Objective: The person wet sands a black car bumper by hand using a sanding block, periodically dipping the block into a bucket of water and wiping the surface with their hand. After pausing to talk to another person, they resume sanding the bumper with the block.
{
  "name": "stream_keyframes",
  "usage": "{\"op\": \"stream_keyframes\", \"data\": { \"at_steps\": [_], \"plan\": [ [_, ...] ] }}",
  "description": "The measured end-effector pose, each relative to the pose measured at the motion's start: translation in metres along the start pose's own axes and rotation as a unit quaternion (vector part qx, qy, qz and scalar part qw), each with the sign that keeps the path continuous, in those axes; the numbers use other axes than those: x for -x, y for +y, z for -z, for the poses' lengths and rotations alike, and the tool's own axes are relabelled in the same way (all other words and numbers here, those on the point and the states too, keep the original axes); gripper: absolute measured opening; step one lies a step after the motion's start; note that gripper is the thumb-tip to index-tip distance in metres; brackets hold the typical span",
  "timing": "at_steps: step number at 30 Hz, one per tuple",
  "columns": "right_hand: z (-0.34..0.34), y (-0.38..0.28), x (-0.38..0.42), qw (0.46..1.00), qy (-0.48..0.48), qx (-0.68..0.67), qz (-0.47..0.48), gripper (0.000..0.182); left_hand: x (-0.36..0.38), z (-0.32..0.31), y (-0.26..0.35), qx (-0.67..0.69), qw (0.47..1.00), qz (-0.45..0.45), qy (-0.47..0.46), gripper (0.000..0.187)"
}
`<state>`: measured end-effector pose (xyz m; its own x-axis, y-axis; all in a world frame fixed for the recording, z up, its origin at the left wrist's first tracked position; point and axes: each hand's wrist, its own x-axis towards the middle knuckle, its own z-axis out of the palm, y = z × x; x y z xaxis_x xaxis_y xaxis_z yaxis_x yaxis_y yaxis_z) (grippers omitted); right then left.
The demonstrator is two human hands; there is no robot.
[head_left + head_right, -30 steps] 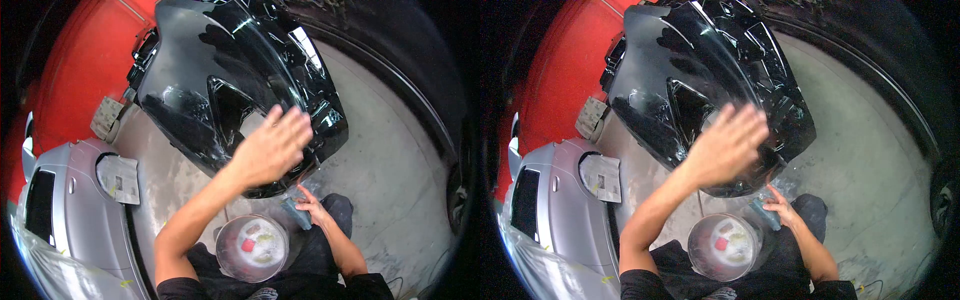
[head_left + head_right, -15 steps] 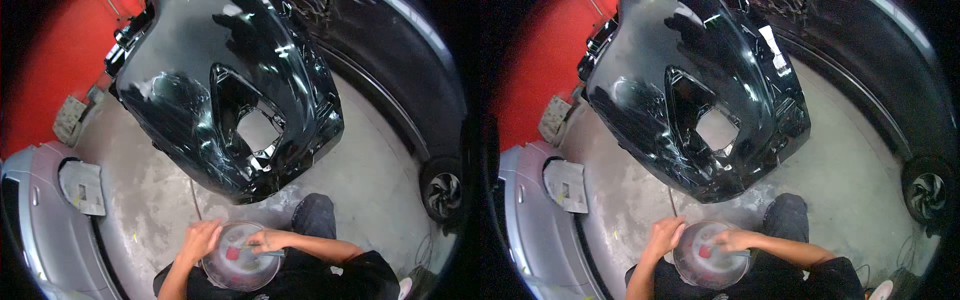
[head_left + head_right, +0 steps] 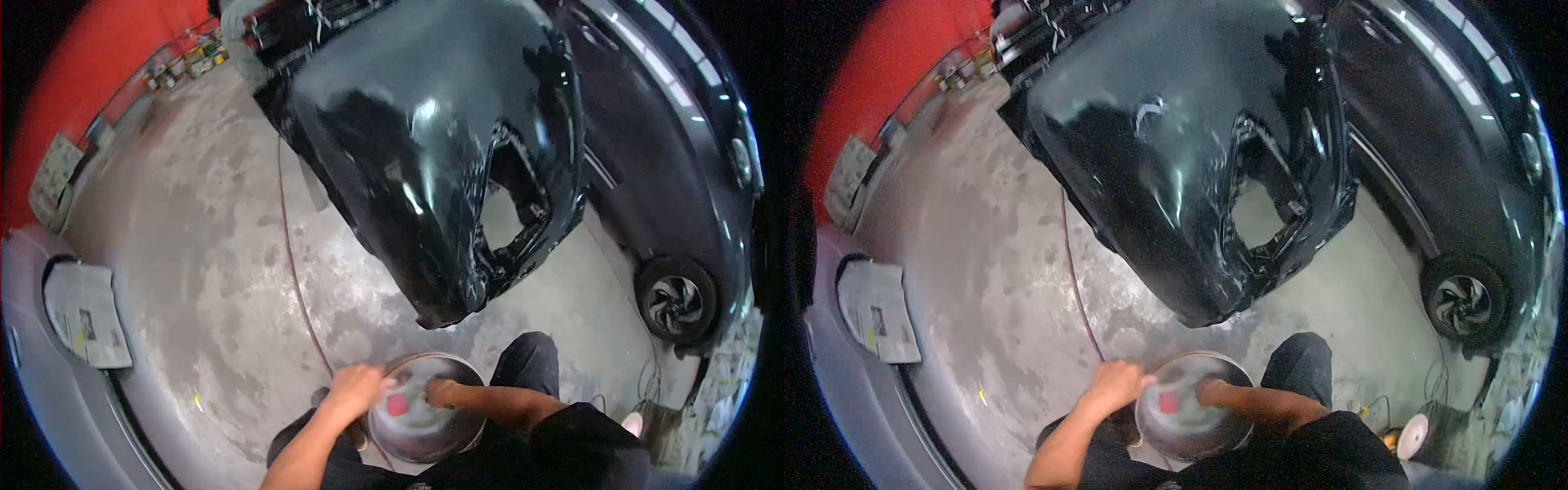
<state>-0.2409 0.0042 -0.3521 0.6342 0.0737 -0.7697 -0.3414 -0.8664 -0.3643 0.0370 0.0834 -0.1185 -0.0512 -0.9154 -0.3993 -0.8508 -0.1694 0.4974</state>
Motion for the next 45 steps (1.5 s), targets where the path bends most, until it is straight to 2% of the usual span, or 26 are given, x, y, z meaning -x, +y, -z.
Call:
{"op": "stream_keyframes", "data": {
  "at_steps": [2, 4, 5, 7, 8, 9, 10, 11, 13, 15, 17, 18, 22, 26, 28, 30, 32, 33, 34, 36, 40, 41, 42, 43, 44, 45],
  "plan": [
    [0.032, -0.015, 0.016, 0.997, -0.033, -0.056, -0.047, 0.040, -0.011, -0.008, -0.033, 0.012, 0.999, 0.038, -0.001, 0.042],
    [0.062, -0.043, 0.040, 0.989, 0.000, -0.103, -0.103, 0.040, -0.006, -0.013, -0.057, 0.065, 0.984, 0.117, 0.114, 0.039],
    [0.081, -0.057, 0.059, 0.988, -0.003, -0.113, -0.103, 0.040, -0.003, -0.026, -0.060, 0.063, 0.986, 0.116, 0.104, 0.039],
    [0.129, -0.082, 0.098, 0.971, 0.015, -0.181, -0.154, 0.039, 0.008, -0.059, -0.056, 0.116, 0.953, 0.163, 0.229, 0.035],
    [0.140, -0.088, 0.113, 0.968, 0.047, -0.190, -0.159, 0.040, 0.018, -0.077, -0.048, 0.084, 0.953, 0.120, 0.266, 0.036],
    [0.138, -0.083, 0.119, 0.973, 0.059, -0.177, -0.133, 0.045, 0.037, -0.064, -0.024, 0.132, 0.954, 0.100, 0.249, 0.039],
    [0.181, -0.102, 0.164, 0.955, 0.051, -0.228, -0.181, 0.046, 0.061, -0.049, -0.002, 0.181, 0.953, 0.081, 0.227, 0.042],
    [0.183, -0.098, 0.182, 0.942, 0.062, -0.287, -0.163, 0.051, 0.083, -0.032, 0.009, 0.178, 0.956, 0.080, 0.218, 0.042],
    [0.188, -0.095, 0.224, 0.949, 0.145, -0.239, -0.148, 0.053, 0.129, 0.003, 0.018, 0.148, 0.964, 0.102, 0.195, 0.043],
    [0.199, -0.097, 0.283, 0.914, 0.129, -0.307, -0.231, 0.057, 0.166, 0.045, -0.006, 0.112, 0.959, 0.127, 0.226, 0.044],
    [0.152, -0.096, 0.322, 0.852, 0.334, -0.304, -0.266, 0.047, 0.197, 0.068, -0.061, 0.074, 0.945, 0.159, 0.276, 0.047],
    [0.180, -0.118, 0.364, 0.825, 0.257, -0.372, -0.337, 0.045, 0.221, 0.080, -0.093, 0.059, 0.941, 0.169, 0.286, 0.050],
    [0.184, -0.175, 0.456, 0.762, 0.341, -0.345, -0.429, 0.050, 0.273, 0.219, -0.148, 0.139, 0.957, 0.230, 0.108, 0.039],
    [0.194, -0.230, 0.503, 0.738, 0.385, -0.353, -0.427, 0.047, 0.309, 0.234, -0.201, 0.106, 0.960, 0.178, 0.188, 0.031],
    [0.189, -0.247, 0.505, 0.676, 0.400, -0.397, -0.474, 0.049, 0.323, 0.241, -0.210, 0.146, 0.950, 0.268, 0.058, 0.034],
    [0.180, -0.259, 0.506, 0.662, 0.417, -0.400, -0.477, 0.053, 0.323, 0.212, -0.225, 0.126, 0.967, 0.219, 0.032, 0.043],
    [0.164, -0.265, 0.505, 0.598, 0.455, -0.461, -0.471, 0.055, 0.323, 0.196, -0.223, -0.135, 0.989, 0.021, -0.047, 0.035],
    [0.154, -0.265, 0.504, 0.591, 0.450, -0.476, -0.470, 0.057, 0.319, 0.199, -0.206, -0.087, 0.992, 0.045, -0.080, 0.029],
    [0.151, -0.269, 0.507, 0.586, 0.455, -0.481, -0.467, 0.057, 0.317, 0.207, -0.183, 0.044, 0.985, 0.133, -0.101, 0.028],
    [0.143, -0.276, 0.518, 0.580, 0.416, -0.505, -0.485, 0.055, 0.312, 0.236, -0.128, 0.230, 0.927, 0.275, -0.111, 0.041],
    [0.086, -0.275, 0.507, 0.508, 0.480, -0.509, -0.502, 0.057, 0.294, 0.255, -0.114, 0.200, 0.945, 0.256, -0.048, 0.061],
    [0.056, -0.267, 0.495, 0.456, 0.463, -0.605, -0.461, 0.057, 0.291, 0.255, -0.127, 0.171, 0.955, 0.243, -0.013, 0.065],
    [0.057, -0.280, 0.499, 0.448, 0.451, -0.616, -0.466, 0.057, 0.289, 0.254, -0.145, 0.145, 0.961, 0.234, 0.015, 0.069],
    [0.058, -0.295, 0.509, 0.438, 0.443, -0.621, -0.476, 0.057, 0.289, 0.281, -0.114, 0.172, 0.954, 0.246, -0.010, 0.069],
    [0.046, -0.307, 0.499, 0.534, 0.409, -0.499, -0.546, 0.058, 0.290, 0.313, -0.091, 0.109, 0.966, 0.222, -0.074, 0.065],
    [-0.018, -0.298, 0.465, 0.556, 0.399, -0.480, -0.550, 0.066, 0.287, 0.300, -0.127, 0.082, 0.981, 0.156, -0.081, 0.060]
  ]
}}
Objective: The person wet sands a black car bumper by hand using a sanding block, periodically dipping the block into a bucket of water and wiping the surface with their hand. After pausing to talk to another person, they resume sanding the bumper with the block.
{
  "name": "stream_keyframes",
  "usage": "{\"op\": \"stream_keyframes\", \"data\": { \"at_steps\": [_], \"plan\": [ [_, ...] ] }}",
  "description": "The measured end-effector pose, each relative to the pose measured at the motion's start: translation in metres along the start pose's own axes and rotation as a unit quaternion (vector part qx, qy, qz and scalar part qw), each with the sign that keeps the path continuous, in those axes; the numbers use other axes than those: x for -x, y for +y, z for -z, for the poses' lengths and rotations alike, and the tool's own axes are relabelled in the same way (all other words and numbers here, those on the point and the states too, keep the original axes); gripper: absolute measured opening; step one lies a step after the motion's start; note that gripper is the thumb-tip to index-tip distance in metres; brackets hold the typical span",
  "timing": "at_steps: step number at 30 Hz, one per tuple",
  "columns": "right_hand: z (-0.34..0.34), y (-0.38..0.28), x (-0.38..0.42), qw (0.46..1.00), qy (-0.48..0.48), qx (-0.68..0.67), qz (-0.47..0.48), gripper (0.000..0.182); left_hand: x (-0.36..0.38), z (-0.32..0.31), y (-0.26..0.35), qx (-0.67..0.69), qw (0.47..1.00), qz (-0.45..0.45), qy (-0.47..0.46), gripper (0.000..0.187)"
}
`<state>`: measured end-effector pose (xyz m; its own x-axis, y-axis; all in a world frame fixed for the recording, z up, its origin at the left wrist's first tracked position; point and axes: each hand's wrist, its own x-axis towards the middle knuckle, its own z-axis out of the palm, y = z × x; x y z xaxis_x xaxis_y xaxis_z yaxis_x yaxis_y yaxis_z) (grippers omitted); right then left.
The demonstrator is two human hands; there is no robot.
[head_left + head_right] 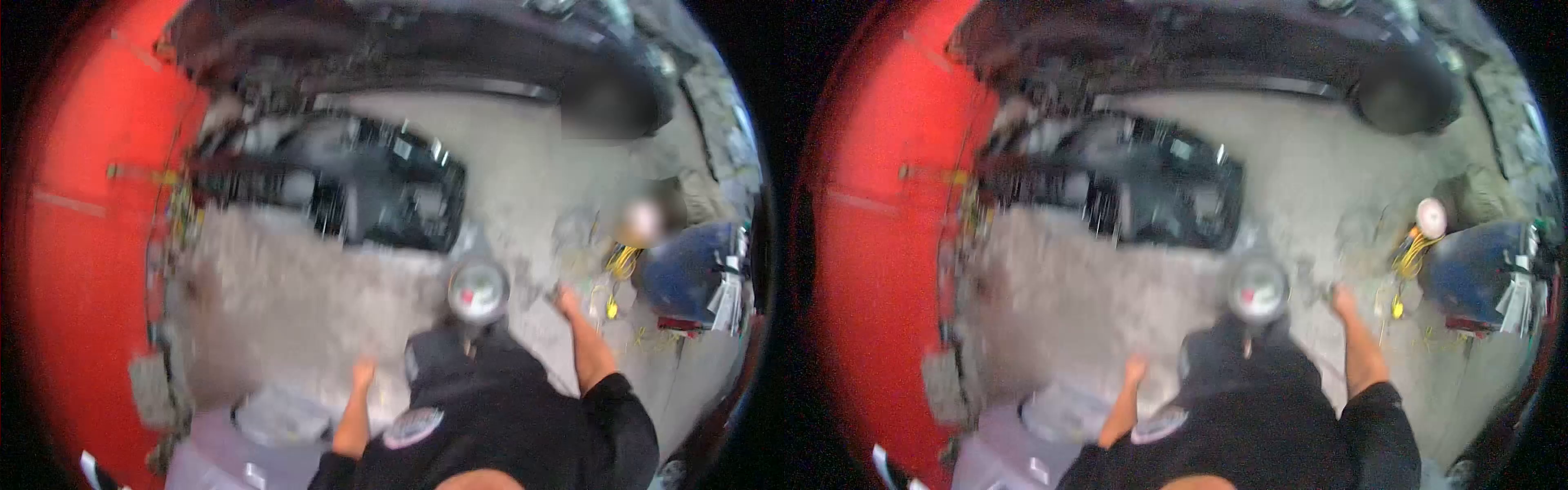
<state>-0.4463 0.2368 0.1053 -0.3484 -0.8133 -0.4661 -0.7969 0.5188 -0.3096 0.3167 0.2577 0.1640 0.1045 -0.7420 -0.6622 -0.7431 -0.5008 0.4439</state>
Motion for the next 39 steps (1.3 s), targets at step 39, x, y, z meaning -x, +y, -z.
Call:
{"op": "stream_keyframes", "data": {
  "at_steps": [39],
  "plan": [
    [-0.132, -0.226, 0.093, 0.914, 0.140, -0.273, -0.264, 0.051, -0.266, 0.286, 0.039, -0.304, 0.921, -0.243, -0.029, 0.045]
  ]
}}
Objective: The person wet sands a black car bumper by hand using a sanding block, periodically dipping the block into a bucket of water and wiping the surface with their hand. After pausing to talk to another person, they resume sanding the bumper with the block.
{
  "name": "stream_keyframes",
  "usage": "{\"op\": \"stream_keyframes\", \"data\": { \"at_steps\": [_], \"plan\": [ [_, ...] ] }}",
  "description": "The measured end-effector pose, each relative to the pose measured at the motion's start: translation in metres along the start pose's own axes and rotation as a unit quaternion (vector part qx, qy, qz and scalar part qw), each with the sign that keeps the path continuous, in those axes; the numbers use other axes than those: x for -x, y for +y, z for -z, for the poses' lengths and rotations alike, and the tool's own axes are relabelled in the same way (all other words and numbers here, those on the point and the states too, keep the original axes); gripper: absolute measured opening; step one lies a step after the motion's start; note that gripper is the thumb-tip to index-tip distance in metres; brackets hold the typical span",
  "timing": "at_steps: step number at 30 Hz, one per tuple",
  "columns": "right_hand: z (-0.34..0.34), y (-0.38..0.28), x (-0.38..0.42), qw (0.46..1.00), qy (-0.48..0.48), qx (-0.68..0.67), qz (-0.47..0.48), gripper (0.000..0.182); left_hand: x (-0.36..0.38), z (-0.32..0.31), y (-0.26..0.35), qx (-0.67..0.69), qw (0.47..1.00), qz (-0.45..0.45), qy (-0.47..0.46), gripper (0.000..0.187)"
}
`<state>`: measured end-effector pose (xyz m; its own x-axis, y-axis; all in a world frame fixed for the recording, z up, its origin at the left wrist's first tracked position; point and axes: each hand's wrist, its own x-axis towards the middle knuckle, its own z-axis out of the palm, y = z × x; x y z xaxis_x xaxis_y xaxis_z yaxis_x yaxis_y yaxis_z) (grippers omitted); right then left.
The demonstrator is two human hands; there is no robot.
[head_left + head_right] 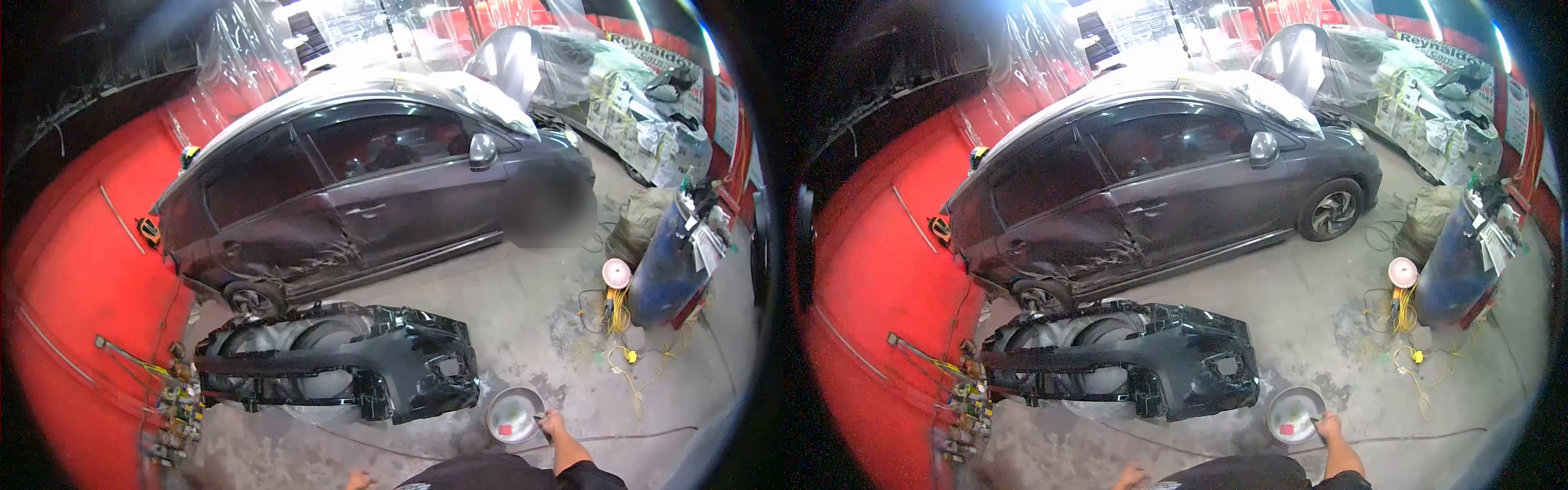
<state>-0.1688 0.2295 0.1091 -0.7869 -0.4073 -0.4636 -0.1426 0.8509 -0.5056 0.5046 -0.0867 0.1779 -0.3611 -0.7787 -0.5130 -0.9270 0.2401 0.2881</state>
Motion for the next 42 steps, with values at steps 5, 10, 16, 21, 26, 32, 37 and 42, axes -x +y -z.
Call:
{"op": "stream_keyframes", "data": {
  "at_steps": [5, 10, 16, 21, 26, 32, 37, 42],
  "plan": [
    [0.034, -0.031, -0.031, 0.999, -0.046, -0.020, 0.003, 0.056, 0.028, -0.020, 0.013, 0.421, 0.902, 0.062, -0.068, 0.039],
    [0.025, -0.026, -0.053, 0.995, -0.070, 0.056, 0.052, 0.055, 0.040, -0.043, 0.039, 0.398, 0.917, 0.018, -0.017, 0.031],
    [-0.001, 0.007, -0.060, 0.993, -0.085, 0.056, 0.054, 0.056, 0.035, -0.053, 0.054, 0.273, 0.962, -0.015, -0.018, 0.033],
    [0.005, 0.034, -0.051, 0.997, -0.056, -0.053, -0.011, 0.054, 0.058, 0.019, 0.136, 0.151, 0.950, 0.217, -0.163, 0.045],
    [0.028, 0.022, -0.026, 0.998, -0.041, -0.032, -0.037, 0.053, 0.024, -0.017, 0.063, 0.203, 0.965, 0.105, -0.130, 0.054],
    [-0.005, 0.072, -0.038, 1.000, -0.012, -0.027, -0.001, 0.051, 0.000, 0.002, 0.069, 0.189, 0.970, 0.120, -0.096, 0.057],
    [-0.010, 0.052, -0.009, 0.992, 0.118, -0.037, 0.012, 0.046, -0.032, 0.036, 0.059, 0.108, 0.986, 0.019, -0.123, 0.056],
    [-0.025, -0.008, 0.047, 0.988, 0.142, -0.011, 0.054, 0.047, -0.058, 0.067, 0.035, 0.048, 0.987, -0.033, -0.149, 0.051]
  ]
}}
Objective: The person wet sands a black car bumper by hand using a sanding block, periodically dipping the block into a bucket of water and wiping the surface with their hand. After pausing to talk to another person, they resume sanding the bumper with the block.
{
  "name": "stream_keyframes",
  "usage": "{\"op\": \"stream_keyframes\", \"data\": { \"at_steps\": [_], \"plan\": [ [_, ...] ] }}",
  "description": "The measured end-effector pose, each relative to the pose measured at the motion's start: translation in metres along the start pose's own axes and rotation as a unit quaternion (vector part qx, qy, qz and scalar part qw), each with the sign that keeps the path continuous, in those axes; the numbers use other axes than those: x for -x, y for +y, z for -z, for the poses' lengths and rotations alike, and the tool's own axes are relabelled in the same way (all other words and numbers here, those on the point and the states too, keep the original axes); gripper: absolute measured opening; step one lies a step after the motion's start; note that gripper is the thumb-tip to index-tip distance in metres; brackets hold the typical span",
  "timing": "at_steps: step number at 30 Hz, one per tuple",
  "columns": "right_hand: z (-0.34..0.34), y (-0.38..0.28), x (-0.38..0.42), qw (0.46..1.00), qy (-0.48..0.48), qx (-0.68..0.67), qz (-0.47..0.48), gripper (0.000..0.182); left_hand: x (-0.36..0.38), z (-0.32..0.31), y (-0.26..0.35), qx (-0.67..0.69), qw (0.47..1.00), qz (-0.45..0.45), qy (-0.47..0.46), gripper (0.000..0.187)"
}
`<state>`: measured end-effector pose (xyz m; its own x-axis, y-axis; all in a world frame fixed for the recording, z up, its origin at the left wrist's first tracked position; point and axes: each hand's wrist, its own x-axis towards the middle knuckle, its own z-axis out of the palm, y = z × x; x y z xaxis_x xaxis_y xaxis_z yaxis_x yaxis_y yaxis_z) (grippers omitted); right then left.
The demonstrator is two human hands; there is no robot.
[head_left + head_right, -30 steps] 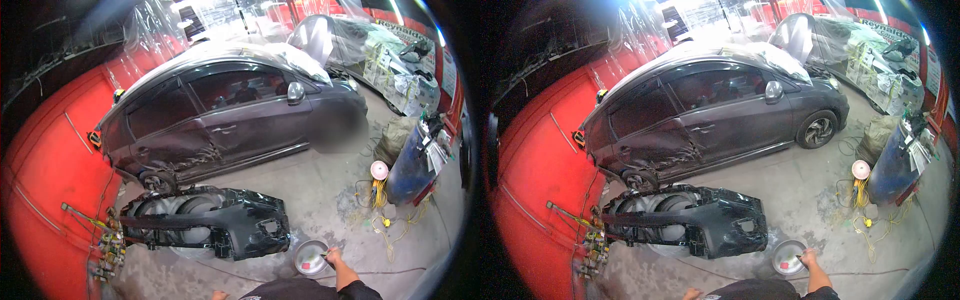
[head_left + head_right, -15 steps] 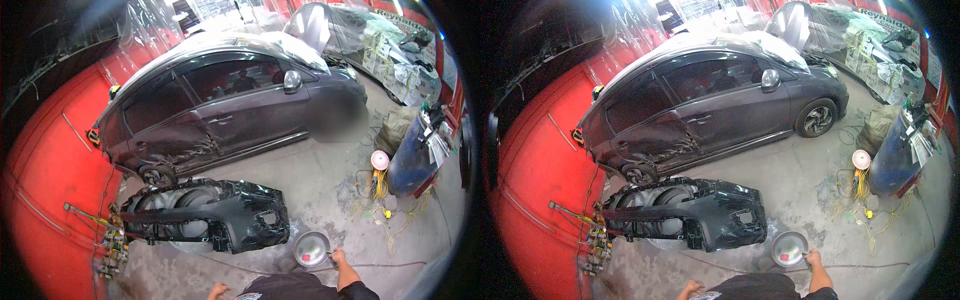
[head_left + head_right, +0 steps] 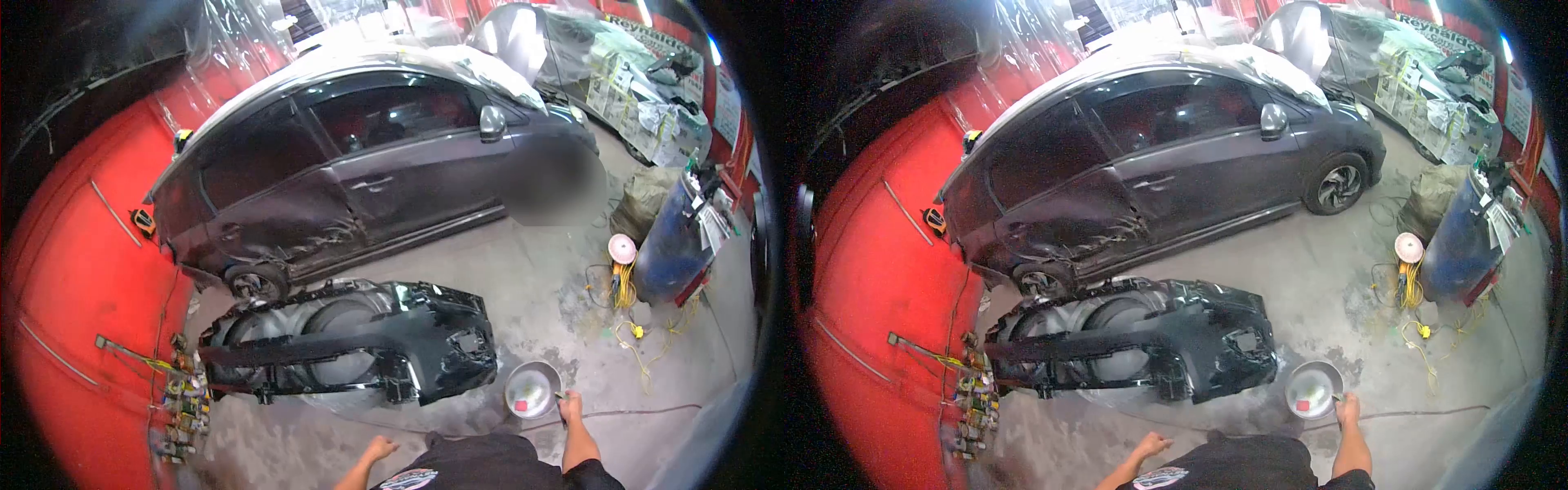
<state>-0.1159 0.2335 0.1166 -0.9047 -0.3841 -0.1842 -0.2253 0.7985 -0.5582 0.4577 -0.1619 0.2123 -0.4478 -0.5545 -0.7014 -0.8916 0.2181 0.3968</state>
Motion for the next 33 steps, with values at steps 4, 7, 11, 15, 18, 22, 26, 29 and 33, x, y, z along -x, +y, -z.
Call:
{"op": "stream_keyframes", "data": {
  "at_steps": [4, 7, 11, 15, 18, 22, 26, 29, 33],
  "plan": [
    [-0.018, -0.038, 0.041, 0.995, 0.047, -0.005, -0.086, 0.046, -0.004, 0.034, -0.035, -0.045, 0.998, -0.034, -0.032, 0.053],
    [-0.028, -0.043, 0.059, 0.994, 0.076, -0.006, -0.076, 0.041, -0.023, 0.052, -0.082, -0.048, 0.995, -0.063, -0.064, 0.048],
    [-0.050, -0.016, 0.077, 0.988, 0.109, -0.055, -0.094, 0.038, -0.027, 0.061, -0.121, -0.004, 0.998, -0.063, 0.008, 0.040],
    [-0.076, 0.038, 0.080, 0.983, 0.071, -0.072, -0.156, 0.037, -0.018, 0.068, -0.109, 0.064, 0.996, 0.061, 0.028, 0.055],
    [-0.050, 0.025, 0.085, 0.975, -0.009, -0.038, -0.219, 0.035, -0.014, 0.060, -0.085, 0.024, 0.996, 0.088, 0.023, 0.057],
    [-0.062, 0.057, 0.050, 0.984, -0.042, -0.050, -0.167, 0.035, -0.009, 0.030, -0.040, 0.056, 0.992, 0.108, 0.026, 0.052],
    [-0.064, 0.085, 0.003, 0.992, 0.011, -0.056, -0.109, 0.052, -0.023, 0.007, 0.010, 0.038, 0.996, 0.070, -0.026, 0.045],
    [-0.043, 0.104, -0.029, 0.995, -0.047, -0.062, -0.067, 0.052, -0.023, -0.013, 0.045, 0.098, 0.993, 0.059, -0.019, 0.044],
    [-0.012, 0.103, -0.049, 0.988, -0.081, -0.089, -0.093, 0.051, -0.006, -0.040, 0.082, 0.198, 0.978, 0.045, 0.042, 0.050]
  ]
}}
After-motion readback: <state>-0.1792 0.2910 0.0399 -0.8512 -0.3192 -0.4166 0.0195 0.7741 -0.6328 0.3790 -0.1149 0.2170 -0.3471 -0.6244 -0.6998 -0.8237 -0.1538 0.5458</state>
